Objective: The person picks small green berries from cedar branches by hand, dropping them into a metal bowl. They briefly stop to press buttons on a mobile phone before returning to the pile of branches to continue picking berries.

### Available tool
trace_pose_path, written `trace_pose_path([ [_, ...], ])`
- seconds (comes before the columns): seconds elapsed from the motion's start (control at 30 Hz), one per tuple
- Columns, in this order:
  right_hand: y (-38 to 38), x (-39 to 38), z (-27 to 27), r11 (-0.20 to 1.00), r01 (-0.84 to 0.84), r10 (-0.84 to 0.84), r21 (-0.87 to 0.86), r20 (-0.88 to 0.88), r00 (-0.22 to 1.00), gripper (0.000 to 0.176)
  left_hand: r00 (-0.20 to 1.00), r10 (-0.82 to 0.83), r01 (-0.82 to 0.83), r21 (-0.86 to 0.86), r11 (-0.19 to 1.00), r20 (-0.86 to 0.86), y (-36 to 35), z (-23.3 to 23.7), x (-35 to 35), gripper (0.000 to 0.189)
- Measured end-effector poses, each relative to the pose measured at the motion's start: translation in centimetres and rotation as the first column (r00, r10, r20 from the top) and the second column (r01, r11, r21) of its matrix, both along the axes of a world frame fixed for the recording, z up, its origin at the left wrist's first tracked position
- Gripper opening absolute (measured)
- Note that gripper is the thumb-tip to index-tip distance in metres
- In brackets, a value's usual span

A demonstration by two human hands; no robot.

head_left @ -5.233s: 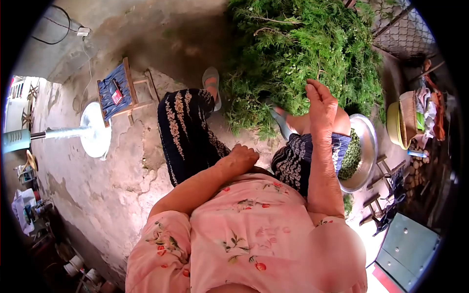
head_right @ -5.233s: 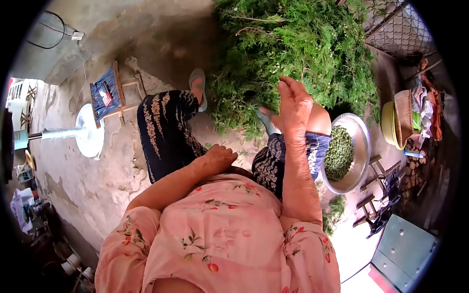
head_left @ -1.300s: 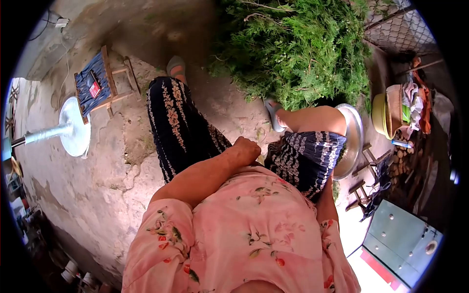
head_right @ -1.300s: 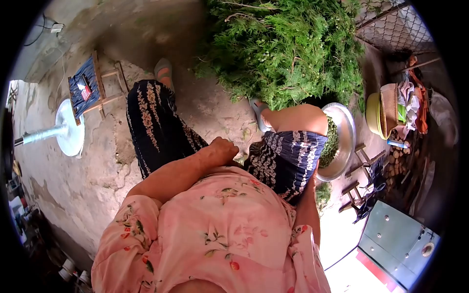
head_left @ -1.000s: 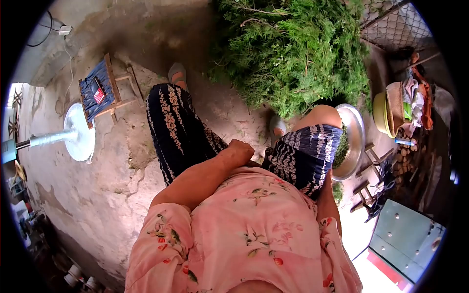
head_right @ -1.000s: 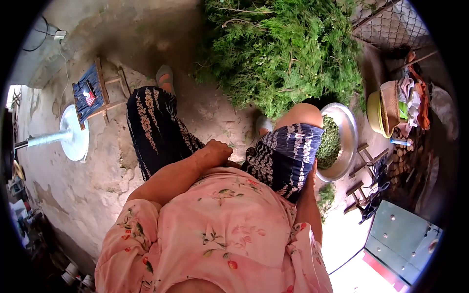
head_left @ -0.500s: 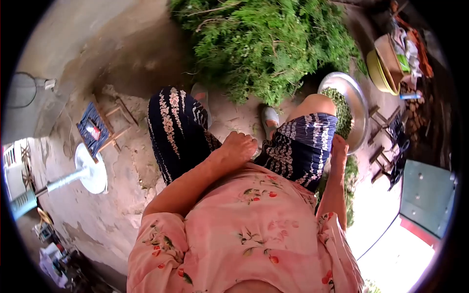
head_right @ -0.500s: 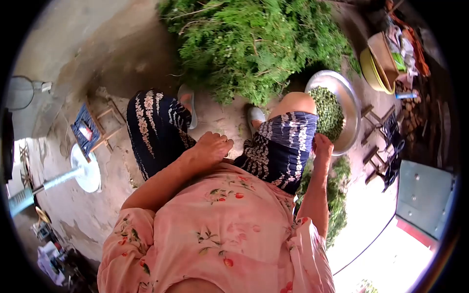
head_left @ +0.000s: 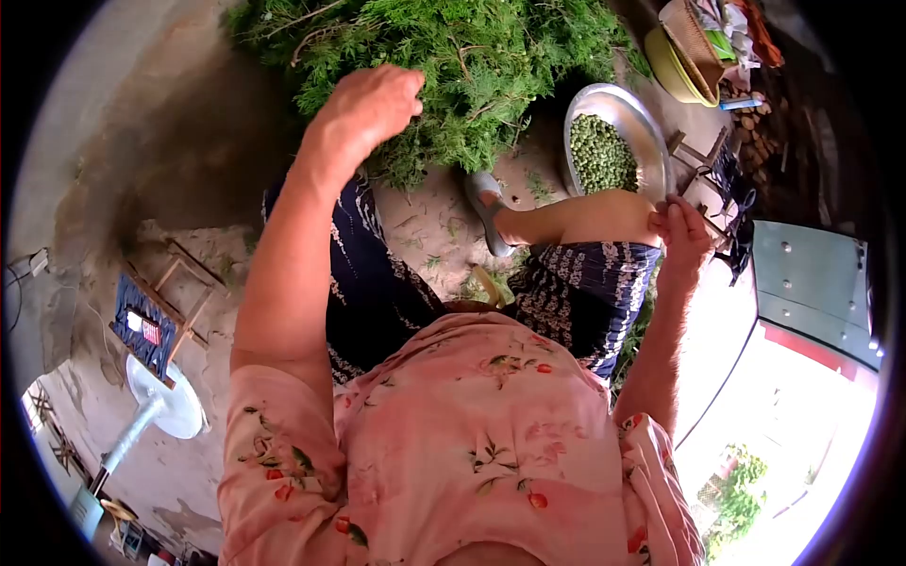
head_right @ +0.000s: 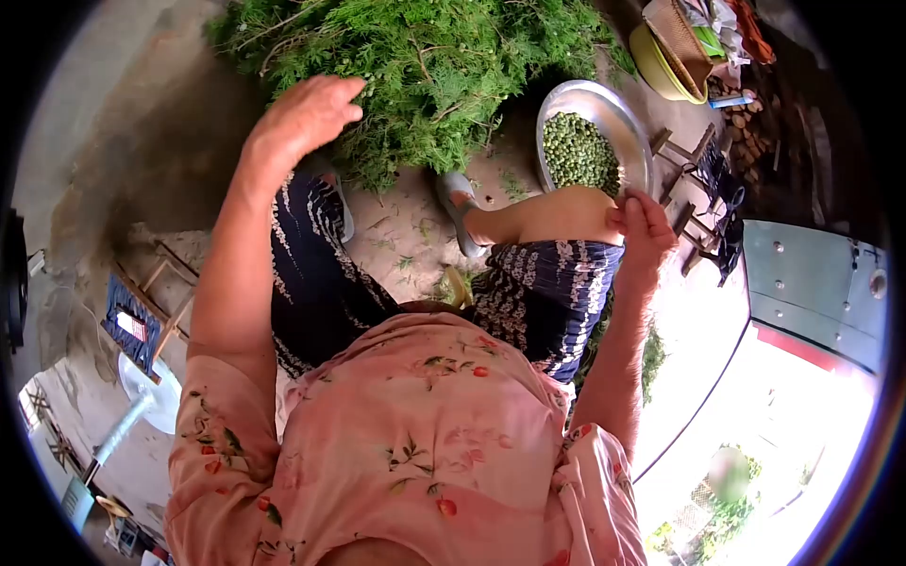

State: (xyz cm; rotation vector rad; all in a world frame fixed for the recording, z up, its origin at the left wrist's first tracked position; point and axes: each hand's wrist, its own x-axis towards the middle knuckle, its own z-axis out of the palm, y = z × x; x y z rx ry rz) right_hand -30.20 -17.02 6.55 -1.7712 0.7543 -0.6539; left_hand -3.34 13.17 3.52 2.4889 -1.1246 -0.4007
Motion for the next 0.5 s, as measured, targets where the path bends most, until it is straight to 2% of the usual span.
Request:
trace_pose_path([
  [0.03,0.2,0.0,0.0,1.0,0.006,-0.007,-0.007,-0.023,1.0,0.023,0.999,0.011,-0.011,-0.003,1.0,-0.053,-0.1,1.1,0.3,0.035],
  [0.1,0.0,-0.1,-0.1,1.0,0.017,-0.018,-0.008,-0.055,0.998,0.022,1.0,-0.017,0.015,0.055,0.998,0.025,-1.7,1.0,1.3,0.038],
  [0.17,-1.1,0.0,-0.4,0.992,0.083,-0.084,-0.092,-0.015,0.996,0.022,1.0,-0.004,0.004,0.069,0.998,-0.007,-2.8,0.7,1.8,0.037],
  [0.23,-2.6,0.1,-2.2,0.994,0.094,-0.095,-0.057,-0.009,0.995,0.019,0.995,-0.084,0.081,0.042,0.996,0.055,-3.6,0.2,2.1,0.037],
  [0.27,-3.6,-0.1,-3.9,0.997,0.081,-0.079,0.007,-0.127,0.989,0.019,0.996,-0.08,0.076,0.123,0.99,0.035,-4.3,0.5,1.9,0.039],
  [0.33,-5.9,-1.1,-8.9,0.979,0.128,-0.08,0.158,-0.281,0.956,0.017,0.995,-0.097,0.097,0.139,0.985,-0.008,-5.0,-1.2,2.2,0.039],
  [0.37,-6.2,-1.3,-10.9,0.983,0.082,-0.019,0.162,-0.356,0.934,0.017,0.994,-0.105,0.11,0.148,0.983,-0.041,-5.3,-2.3,2.5,0.039],
  [0.4,-5.6,-1.0,-12.3,0.995,0.046,0.002,0.087,-0.482,0.876,0.016,0.993,-0.105,0.11,0.104,0.988,-0.048,-5.0,-3.7,2.4,0.039],
  [0.43,-5.8,-1.5,-15.2,0.983,0.059,0.041,0.176,-0.515,0.856,0.016,0.993,-0.109,0.112,0.058,0.992,-0.055,-4.9,-4.6,2.1,0.039],
  [0.47,-5.6,-1.8,-17.5,0.984,0.007,0.1,0.177,-0.59,0.801,0.016,0.987,-0.127,0.143,0.173,0.975,-0.099,-5.5,-3.8,1.9,0.04],
  [0.5,-5.7,-2.6,-20.6,0.99,-0.11,0.144,0.093,-0.625,0.767,0.016,0.979,-0.137,0.175,0.289,0.941,-0.148,-6.0,-2.8,1.5,0.041],
])
